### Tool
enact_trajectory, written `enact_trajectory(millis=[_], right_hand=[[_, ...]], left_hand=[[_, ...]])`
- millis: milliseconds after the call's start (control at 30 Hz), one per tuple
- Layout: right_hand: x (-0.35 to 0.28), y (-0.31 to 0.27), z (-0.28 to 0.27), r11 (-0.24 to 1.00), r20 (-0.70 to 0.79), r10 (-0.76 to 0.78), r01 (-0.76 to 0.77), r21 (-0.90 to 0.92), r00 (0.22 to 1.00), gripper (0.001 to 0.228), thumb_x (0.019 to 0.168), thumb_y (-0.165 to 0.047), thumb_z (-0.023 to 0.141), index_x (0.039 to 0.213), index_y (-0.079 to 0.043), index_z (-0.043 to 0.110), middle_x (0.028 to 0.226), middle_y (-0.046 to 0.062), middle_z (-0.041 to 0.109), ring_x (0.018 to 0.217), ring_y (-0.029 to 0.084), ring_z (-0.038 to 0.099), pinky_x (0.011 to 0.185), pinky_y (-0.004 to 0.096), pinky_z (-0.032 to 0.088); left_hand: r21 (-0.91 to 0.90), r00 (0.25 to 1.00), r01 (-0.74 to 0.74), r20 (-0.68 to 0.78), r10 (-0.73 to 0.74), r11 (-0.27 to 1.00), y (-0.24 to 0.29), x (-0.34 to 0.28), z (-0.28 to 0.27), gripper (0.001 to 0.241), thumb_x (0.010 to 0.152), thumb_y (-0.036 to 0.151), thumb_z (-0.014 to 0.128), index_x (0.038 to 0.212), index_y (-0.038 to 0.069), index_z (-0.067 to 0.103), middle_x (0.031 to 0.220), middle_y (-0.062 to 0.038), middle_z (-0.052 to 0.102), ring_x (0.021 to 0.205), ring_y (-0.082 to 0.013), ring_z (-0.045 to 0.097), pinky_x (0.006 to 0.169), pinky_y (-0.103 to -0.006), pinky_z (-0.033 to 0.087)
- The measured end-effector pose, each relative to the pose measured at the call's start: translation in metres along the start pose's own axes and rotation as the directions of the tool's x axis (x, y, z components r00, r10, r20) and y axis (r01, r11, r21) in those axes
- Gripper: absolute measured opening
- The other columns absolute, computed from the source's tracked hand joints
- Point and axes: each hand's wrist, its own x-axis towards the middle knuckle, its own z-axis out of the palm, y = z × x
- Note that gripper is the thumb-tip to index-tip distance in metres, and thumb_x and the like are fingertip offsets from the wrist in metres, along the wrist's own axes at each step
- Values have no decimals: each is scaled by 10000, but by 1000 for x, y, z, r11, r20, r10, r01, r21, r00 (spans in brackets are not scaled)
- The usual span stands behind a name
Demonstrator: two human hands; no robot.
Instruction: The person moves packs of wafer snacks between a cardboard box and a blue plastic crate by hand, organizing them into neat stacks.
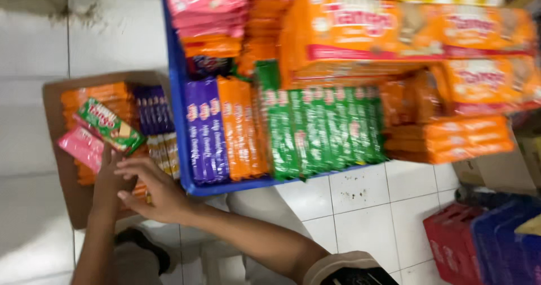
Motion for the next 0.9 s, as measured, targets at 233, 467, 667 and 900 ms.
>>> enact_trajectory(millis=[233,467,667,900], right_hand=[[-44,-32,-38,984,106,-173,169,47,979,318,1087,-290,471,1367,-140,484,1421,71,492,1356,220,507,1101,326,497],[-102,-61,-78,902,375,-365,424,-84,852,374,1108,-245,457,1468,-162,397,1428,111,454,1280,307,594,1149,386,487],[-171,-150,-215,945,80,-266,276,-175,961,276,1014,-220,607,1242,-73,555,1304,140,541,1241,319,559,1118,457,440],[-193,-221,-409,614,-514,-614,-46,-788,599,255,946,-129,638,1154,2,568,1065,132,607,899,243,575,747,340,479]], left_hand=[[-658,898,-394,-426,115,641,57,-116,33,482,946,48,480,1420,1,410,1339,-230,532,1256,-338,512,1111,-437,386],[-560,950,-225,-309,51,798,7,-160,135,571,788,47,577,1352,95,504,1499,-225,416,1400,-302,412,1127,-437,367],[-285,886,-150,-463,2,947,64,-117,96,342,857,297,693,1109,67,677,1584,-257,403,1308,-331,537,983,-436,466],[-280,898,-107,-439,-28,954,92,-115,89,321,882,301,678,1129,97,669,1576,-227,412,881,-367,699,869,-493,501]])
